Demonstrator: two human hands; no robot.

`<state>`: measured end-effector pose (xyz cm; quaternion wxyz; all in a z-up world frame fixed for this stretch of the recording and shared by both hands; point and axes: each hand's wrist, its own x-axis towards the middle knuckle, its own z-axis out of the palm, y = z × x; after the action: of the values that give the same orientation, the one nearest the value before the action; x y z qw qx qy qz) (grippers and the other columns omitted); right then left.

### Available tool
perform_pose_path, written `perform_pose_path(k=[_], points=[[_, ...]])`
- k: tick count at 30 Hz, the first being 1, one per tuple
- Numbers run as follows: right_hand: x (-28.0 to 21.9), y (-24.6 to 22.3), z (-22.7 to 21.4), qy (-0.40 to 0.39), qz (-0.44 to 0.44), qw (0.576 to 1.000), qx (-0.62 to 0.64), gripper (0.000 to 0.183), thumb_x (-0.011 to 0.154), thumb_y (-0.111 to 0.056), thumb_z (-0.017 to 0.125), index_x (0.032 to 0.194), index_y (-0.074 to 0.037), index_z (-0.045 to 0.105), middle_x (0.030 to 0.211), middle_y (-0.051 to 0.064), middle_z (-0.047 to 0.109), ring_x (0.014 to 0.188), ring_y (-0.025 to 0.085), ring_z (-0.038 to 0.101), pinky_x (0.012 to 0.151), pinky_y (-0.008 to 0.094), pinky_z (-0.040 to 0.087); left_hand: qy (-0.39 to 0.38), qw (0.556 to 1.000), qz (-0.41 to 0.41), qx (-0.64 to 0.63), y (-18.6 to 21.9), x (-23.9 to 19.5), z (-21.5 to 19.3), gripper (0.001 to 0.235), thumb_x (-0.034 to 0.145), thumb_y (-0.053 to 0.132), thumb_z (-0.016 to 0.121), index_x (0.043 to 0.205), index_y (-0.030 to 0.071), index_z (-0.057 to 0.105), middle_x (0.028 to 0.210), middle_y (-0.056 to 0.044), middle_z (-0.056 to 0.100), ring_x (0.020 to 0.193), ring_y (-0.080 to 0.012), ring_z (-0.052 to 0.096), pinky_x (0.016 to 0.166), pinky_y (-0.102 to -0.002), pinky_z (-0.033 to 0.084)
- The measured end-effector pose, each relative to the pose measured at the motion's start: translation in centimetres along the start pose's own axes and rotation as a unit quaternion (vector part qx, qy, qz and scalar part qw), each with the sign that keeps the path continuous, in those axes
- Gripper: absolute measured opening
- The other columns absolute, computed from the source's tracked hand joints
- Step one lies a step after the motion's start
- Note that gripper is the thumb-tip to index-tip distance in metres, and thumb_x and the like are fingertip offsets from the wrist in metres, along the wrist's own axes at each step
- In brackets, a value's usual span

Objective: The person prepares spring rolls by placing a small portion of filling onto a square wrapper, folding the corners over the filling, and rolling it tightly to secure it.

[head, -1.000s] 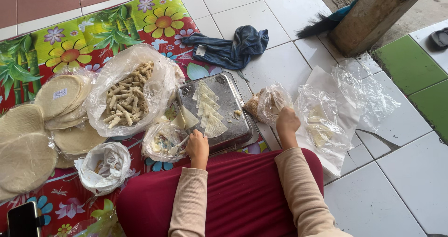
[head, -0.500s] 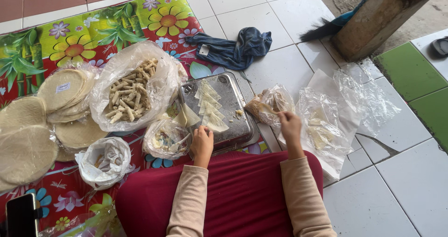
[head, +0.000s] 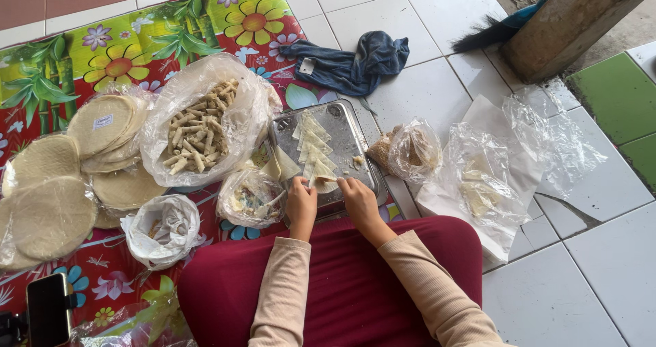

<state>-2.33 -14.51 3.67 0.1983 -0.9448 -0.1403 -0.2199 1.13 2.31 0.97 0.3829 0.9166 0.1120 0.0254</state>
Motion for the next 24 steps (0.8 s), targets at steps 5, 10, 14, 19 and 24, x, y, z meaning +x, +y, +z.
perform_pose_path(k=[5,10,14,19,24], points=[[0.2,-0.7,-0.9,0.025,-0.063,0.997,-0.027,0.033,0.084,-0.001,0.064,0.117,-0.001,0.066,0.098,0.011,0.067,0.09,0.025,0.068,0.078,0.037,0.057,0.027,0.999,0.037,-0.018,0.7,-0.2,-0.4,0.03,0.088,0.017,0.069,0.114,0.009,0.058,0.096,-0.007,0.071,0.089,-0.0306,0.071,0.075,-0.046,0.056],[1.0,0.7,-0.6,0.124,-0.008,0.99,-0.059,0.015,0.102,-0.007,0.058,0.111,-0.001,0.069,0.084,0.009,0.069,0.063,0.015,0.062,0.051,0.028,0.05,0.022,0.992,0.101,-0.076,0.9,0.0,0.1,0.029,0.088,0.015,0.071,0.114,0.008,0.06,0.092,-0.007,0.071,0.088,-0.0281,0.071,0.077,-0.043,0.056],[1.2,7.3,-2.9,0.144,0.168,0.968,-0.122,0.012,0.106,-0.012,0.061,0.1,-0.006,0.071,0.069,0.003,0.066,0.044,0.008,0.046,0.035,0.022,0.034,-0.012,0.983,0.147,-0.112,0.9,0.4,0.8,0.03,0.09,0.015,0.071,0.117,0.007,0.061,0.092,-0.007,0.071,0.089,-0.0282,0.071,0.08,-0.042,0.055],[0.0,14.6,-6.3,0.041,0.372,0.911,-0.175,0.012,0.101,-0.018,0.066,0.104,-0.008,0.072,0.075,0.001,0.068,0.05,0.009,0.052,0.042,0.024,0.04,0.015,0.971,0.234,-0.043,0.7,0.6,1.6,0.018,0.09,0.007,0.07,0.107,0.005,0.069,0.106,-0.012,0.068,0.1,-0.0318,0.066,0.086,-0.042,0.054],[1.4,14.9,-6.0,-0.12,0.434,0.854,-0.26,0.017,0.096,-0.034,0.065,0.106,-0.023,0.075,0.108,0.007,0.066,0.083,0.02,0.062,0.068,0.034,0.051,0.013,0.968,0.25,0.007,0.8,0.5,1.3,0.019,0.086,0.006,0.073,0.104,0.006,0.074,0.103,-0.011,0.066,0.102,-0.0296,0.064,0.091,-0.04,0.052]])
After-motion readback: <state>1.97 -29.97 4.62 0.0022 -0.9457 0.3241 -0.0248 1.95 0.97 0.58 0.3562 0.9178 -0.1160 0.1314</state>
